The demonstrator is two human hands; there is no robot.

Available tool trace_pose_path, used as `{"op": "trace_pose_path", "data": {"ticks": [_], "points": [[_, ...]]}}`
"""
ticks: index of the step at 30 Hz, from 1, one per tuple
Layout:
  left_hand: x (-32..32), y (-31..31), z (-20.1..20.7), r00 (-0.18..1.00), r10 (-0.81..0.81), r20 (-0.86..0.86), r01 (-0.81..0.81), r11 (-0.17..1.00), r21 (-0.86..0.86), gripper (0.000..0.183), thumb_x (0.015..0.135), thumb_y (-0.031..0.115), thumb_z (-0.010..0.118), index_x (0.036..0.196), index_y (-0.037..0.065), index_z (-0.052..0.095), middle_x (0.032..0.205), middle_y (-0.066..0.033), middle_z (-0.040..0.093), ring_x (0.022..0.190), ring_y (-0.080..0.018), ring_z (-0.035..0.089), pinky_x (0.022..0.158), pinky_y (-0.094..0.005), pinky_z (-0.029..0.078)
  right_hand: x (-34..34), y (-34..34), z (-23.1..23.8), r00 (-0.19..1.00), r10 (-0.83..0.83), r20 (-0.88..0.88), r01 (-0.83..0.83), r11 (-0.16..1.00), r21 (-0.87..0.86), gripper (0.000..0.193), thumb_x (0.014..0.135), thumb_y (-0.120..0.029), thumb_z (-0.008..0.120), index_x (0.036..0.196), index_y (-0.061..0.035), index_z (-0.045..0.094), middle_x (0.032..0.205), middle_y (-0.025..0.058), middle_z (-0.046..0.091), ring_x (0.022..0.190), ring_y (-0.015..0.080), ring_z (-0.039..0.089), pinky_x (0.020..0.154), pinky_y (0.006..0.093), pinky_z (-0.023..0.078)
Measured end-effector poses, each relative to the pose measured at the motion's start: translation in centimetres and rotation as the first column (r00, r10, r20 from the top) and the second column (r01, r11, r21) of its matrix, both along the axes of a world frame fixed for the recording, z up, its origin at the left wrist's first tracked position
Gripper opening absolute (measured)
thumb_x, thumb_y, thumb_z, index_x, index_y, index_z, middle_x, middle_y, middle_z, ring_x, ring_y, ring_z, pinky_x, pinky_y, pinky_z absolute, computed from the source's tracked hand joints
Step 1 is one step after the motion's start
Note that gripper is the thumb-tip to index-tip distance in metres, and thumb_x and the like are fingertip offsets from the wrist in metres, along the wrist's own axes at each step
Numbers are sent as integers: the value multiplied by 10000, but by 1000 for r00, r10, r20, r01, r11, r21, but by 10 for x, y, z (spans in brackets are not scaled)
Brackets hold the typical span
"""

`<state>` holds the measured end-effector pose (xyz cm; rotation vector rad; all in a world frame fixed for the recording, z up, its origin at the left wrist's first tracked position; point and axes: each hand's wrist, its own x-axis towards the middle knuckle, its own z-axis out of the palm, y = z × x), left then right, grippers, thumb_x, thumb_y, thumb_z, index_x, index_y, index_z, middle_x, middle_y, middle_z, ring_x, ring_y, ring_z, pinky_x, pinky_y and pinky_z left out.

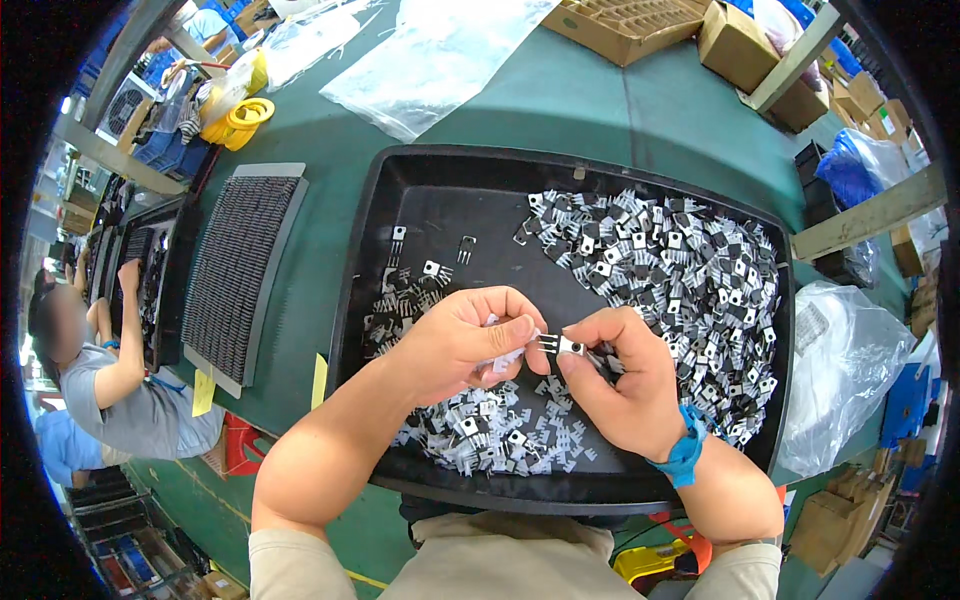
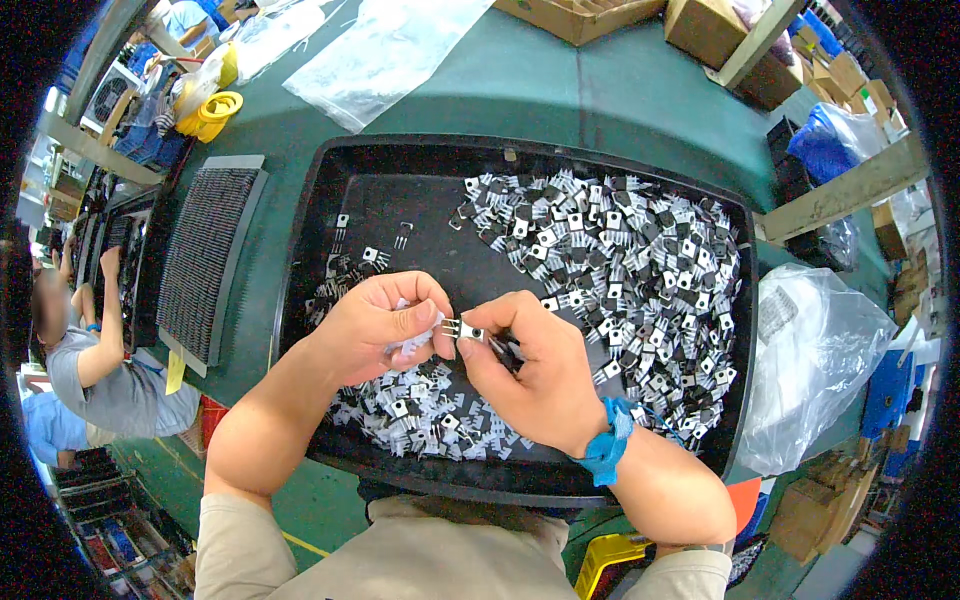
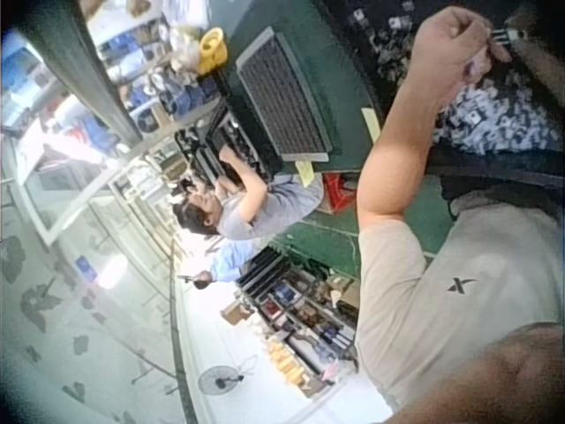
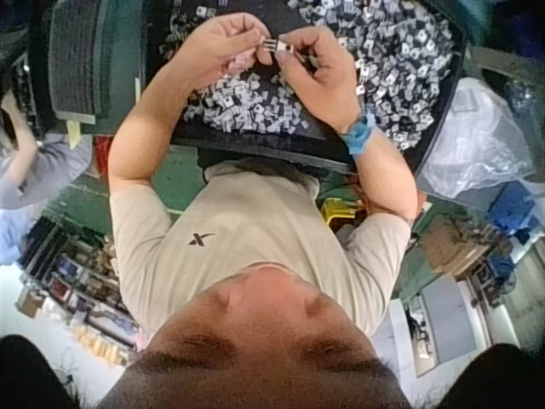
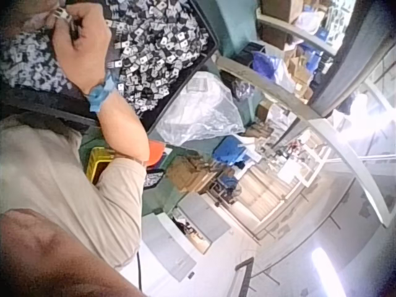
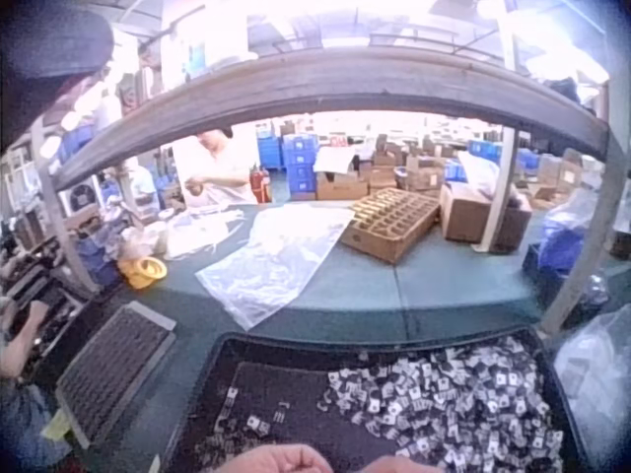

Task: The person sits at a workstation and repeatedly picks up small black electronic components and white plastic clips from a black tray. They insert the clips into the components by hand and place the assembled units back into the tray. The process is repetitive and involves handling small parts with precision.

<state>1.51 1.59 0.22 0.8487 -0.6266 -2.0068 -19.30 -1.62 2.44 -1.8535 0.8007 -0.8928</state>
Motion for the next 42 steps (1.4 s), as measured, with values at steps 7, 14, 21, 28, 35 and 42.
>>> {"op": "trace_pose_path", "data": {"ticks": [7,14,21,28,35,42], "points": [[0,1,1,1000,-20,12,20,1000,-17,150,950,180,589,989,36,573,828,-140,664,512,-61,461,432,-178,323,0,0,0,1000,9,2,-9,1000,-23,138,817,2,657,938,-25,596,765,78,644,657,150,630,592,269,484],[-2,1,1,995,-71,67,72,997,-5,159,944,195,604,969,42,566,796,-118,669,511,-47,457,434,-180,330,2,3,-2,999,-50,-11,49,999,-23,135,817,-5,665,938,-26,609,771,91,637,671,157,629,601,271,485],[-2,3,7,979,-92,181,99,995,-30,157,928,200,619,930,48,576,768,-100,664,526,-41,465,441,-181,344,-3,-7,0,995,97,-25,-94,989,111,127,835,-34,656,952,-13,613,816,80,643,727,146,618,670,273,487],[0,2,7,977,30,213,-16,997,-71,101,893,118,623,891,25,584,719,-111,649,506,-65,477,449,-189,354,-2,-5,0,998,64,-10,-61,984,165,123,849,-28,635,964,0,602,813,65,636,759,114,594,690,261,473],[-2,2,10,940,-1,342,25,998,-66,112,873,130,647,860,28,604,704,-75,648,512,-40,475,463,-177,357,-1,-4,-2,995,92,-28,-87,985,151,112,850,-23,635,955,-5,598,813,61,628,748,109,585,678,258,470],[-5,2,13,891,-27,452,71,994,-81,120,852,148,663,841,38,617,686,-44,654,500,-25,477,444,-172,353,1,-6,-12,990,141,22,-143,965,221,133,860,-34,640,979,-4,588,837,44,624,758,102,576,719,246,464]]}}
